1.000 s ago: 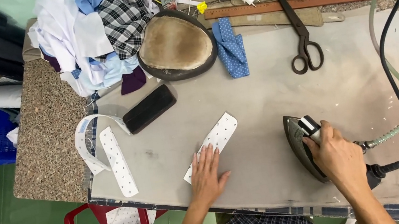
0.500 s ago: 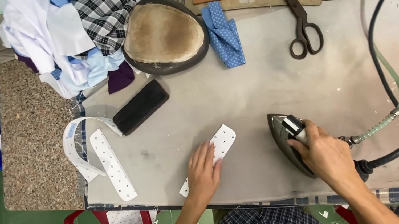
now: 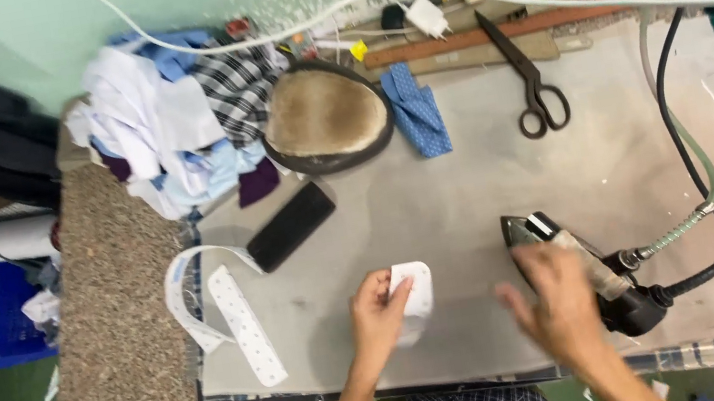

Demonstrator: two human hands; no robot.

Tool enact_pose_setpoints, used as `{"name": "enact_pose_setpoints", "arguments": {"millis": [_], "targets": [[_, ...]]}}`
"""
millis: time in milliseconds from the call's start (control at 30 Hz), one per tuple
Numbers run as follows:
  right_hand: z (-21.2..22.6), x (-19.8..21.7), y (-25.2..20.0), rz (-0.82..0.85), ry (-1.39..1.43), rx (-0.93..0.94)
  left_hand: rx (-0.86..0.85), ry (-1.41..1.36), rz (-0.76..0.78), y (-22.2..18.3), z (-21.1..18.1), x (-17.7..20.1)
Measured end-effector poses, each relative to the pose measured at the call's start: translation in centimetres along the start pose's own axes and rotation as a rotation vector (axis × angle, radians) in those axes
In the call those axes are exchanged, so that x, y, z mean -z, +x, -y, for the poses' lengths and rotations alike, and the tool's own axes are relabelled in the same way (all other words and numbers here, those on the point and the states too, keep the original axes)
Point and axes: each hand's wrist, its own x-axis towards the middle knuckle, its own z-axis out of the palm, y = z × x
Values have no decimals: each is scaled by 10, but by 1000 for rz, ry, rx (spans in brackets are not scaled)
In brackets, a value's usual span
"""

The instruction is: Ironing and pressing small perforated fabric strips using a steam iron and a smartphone as a pressing weight.

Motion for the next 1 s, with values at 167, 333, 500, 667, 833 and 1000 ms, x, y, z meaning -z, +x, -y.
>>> {"name": "enact_pose_setpoints", "arguments": {"millis": [167, 333, 500, 667, 833, 1000], "targets": [[102, 36, 39, 44, 660, -33, -47, -242, 146, -34, -66, 18], [132, 40, 51, 25, 794, -146, -70, -335, 157, -32, -77, 41], [148, 42, 57, 70, 840, -238, -154, -243, 191, -27, -111, 62], [161, 40, 69, 102, 904, -241, -320, -208, 216, -23, -137, 84], [173, 29, 81, 132, 917, -166, -530, -155, 186, -26, -158, 105], [190, 24, 91, 128, 928, -27, -611, -124, 85, -30, -160, 121]]}}
